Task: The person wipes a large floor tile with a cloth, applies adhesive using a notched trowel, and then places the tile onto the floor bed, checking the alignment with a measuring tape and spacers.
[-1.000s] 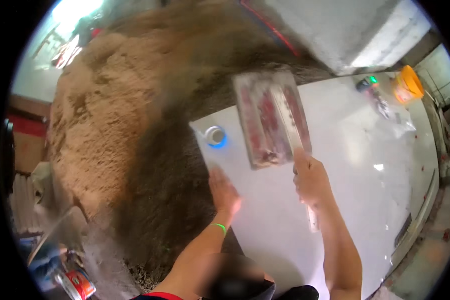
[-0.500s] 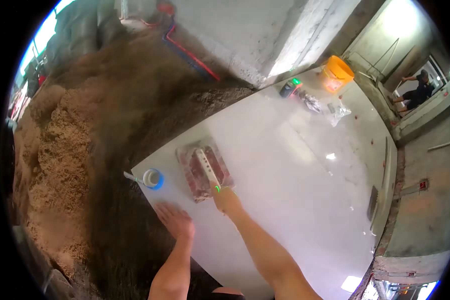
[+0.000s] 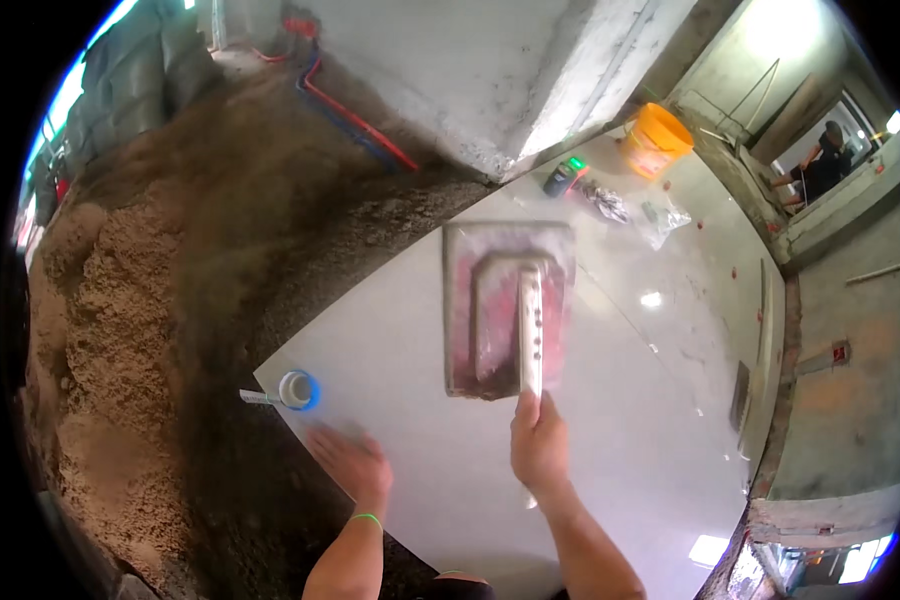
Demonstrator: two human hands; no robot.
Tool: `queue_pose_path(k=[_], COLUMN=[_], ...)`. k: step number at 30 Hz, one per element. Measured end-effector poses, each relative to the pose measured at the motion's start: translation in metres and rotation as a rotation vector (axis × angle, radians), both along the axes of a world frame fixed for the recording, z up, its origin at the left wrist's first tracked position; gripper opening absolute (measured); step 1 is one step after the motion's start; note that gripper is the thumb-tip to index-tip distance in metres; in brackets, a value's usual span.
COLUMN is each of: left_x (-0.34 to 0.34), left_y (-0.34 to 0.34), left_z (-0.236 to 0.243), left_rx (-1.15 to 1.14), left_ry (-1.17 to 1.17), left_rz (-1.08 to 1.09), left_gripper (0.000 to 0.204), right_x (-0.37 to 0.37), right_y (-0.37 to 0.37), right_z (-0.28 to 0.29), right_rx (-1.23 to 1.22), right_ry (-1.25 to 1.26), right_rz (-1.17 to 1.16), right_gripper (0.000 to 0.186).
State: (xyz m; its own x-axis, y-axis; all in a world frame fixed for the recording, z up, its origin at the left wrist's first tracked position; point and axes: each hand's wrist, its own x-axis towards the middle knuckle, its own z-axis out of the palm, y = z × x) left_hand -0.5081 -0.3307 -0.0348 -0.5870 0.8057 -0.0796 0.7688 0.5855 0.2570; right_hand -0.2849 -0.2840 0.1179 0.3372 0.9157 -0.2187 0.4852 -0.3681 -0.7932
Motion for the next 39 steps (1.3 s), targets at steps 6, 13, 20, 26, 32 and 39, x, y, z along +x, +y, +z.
queue_pose_path(k=[6,13,20,26,32,39], left_x=[0.015,0.017,-0.005,0.016,0.008,0.012], left_y=[-0.001,0.003,-0.005,0.008,0.0,0.003], left_z=[-0.012,-0.004,-0.005,-0.018,-0.029,-0.033], left_rx=[-0.083,-0.134,-0.105,-0.137,-0.107,-0.096], left_ry=[-0.016,-0.03,-0.043,0.067,0.107,0.121], left_rz=[-0.039,-0.006,0.04,-0.029,-0.045,-0.063], left_gripper=[0.082,0.081,0.08,0.076,0.078,0.077], right_x=[0.024,-0.01,-0.038,0.026,0.015,0.027], right_y=[0.079,0.045,0.035,-0.047,-0.091,-0.085], right_z=[-0.093,-0.098,-0.113,-0.146,-0.008,-0.081], right_rx=[-0.357,-0.302,-0.502,-0.139,-0.25,-0.572], right_ry=[0.197,-0.32,-0.187,-0.41,0.025,-0.193], right_rz=[0.053,0.214,0.268,0.582,0.237,0.284], right_gripper=[0.059,0.074,0.075,0.036,0.039,0.049])
